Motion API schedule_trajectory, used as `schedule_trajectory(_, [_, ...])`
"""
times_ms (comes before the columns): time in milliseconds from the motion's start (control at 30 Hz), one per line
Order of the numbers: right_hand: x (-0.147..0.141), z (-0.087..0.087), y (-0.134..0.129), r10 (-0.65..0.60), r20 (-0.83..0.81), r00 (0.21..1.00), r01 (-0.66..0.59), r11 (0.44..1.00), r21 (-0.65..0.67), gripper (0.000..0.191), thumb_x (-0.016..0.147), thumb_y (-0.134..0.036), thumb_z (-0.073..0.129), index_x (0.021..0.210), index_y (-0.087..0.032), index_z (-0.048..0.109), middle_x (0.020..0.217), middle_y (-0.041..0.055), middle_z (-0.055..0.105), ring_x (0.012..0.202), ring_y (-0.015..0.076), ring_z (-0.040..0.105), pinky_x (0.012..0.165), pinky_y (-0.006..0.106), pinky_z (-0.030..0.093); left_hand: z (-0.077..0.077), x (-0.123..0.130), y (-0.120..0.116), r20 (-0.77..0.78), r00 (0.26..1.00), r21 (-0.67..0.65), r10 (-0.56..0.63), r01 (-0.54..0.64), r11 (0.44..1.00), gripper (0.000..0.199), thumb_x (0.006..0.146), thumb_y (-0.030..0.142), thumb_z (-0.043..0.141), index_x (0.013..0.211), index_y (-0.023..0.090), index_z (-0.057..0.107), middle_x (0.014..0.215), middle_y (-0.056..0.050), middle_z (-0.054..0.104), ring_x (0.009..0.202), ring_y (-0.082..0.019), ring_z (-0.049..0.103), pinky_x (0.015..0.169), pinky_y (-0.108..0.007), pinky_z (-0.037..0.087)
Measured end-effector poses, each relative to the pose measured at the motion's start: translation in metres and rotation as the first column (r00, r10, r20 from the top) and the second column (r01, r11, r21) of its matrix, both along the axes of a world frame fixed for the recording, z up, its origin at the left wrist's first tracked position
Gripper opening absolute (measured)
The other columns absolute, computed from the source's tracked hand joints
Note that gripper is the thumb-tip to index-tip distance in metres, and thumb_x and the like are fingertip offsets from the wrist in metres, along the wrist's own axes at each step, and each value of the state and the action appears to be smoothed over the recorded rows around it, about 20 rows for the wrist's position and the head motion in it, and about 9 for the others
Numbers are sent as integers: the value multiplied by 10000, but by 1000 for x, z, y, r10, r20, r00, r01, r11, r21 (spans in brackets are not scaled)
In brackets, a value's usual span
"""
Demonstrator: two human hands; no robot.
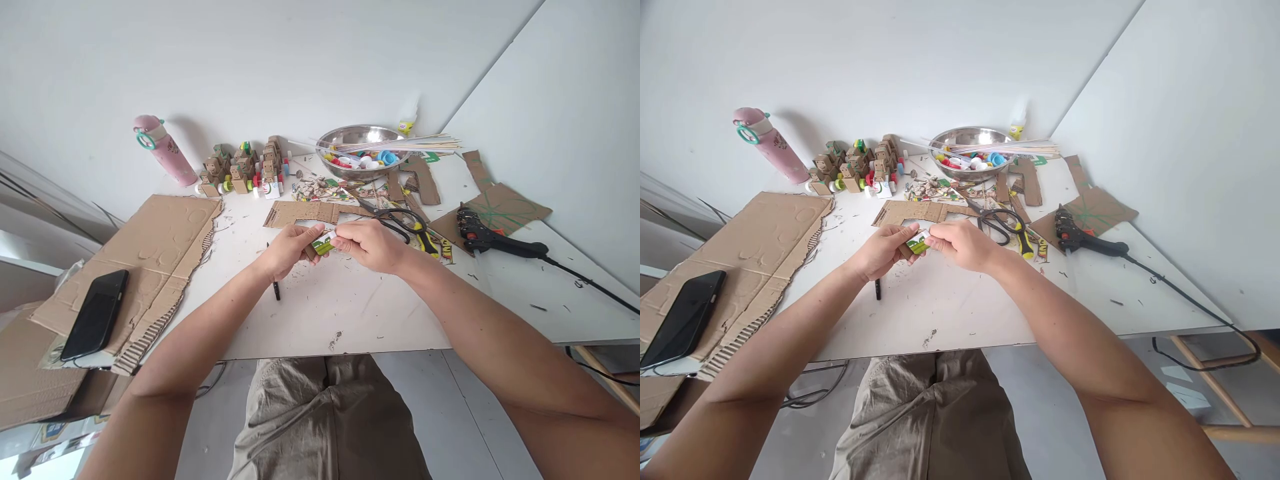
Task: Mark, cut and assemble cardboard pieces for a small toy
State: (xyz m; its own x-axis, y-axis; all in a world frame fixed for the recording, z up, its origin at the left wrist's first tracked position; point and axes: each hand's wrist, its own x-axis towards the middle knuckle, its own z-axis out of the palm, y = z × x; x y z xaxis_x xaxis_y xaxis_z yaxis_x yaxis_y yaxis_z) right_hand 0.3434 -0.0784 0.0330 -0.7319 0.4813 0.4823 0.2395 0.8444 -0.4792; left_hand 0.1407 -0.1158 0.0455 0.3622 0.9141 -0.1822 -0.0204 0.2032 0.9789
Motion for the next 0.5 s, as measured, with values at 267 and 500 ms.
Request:
schedule_trajectory(267, [-1,-7,-2,-67,33,997,68,998,-2,604,1105,-719,244,704,-274,317,570,-27,406,544,152,389,554,329,251,0,0,-3,-88,996,53,-14,18,998,573,964,571,761,569,168,663,493,-16,579,606,-152,637,628,-258,523])
schedule_trajectory(500, [-3,-7,-1,-11,9,1000,12,997,-70,677,1086,-778,219,679,-263,384,545,-39,403,521,136,371,551,322,270,-3,-4,0,-99,994,21,-44,47,999,578,977,540,758,559,148,683,527,-51,627,639,-161,659,620,-254,512])
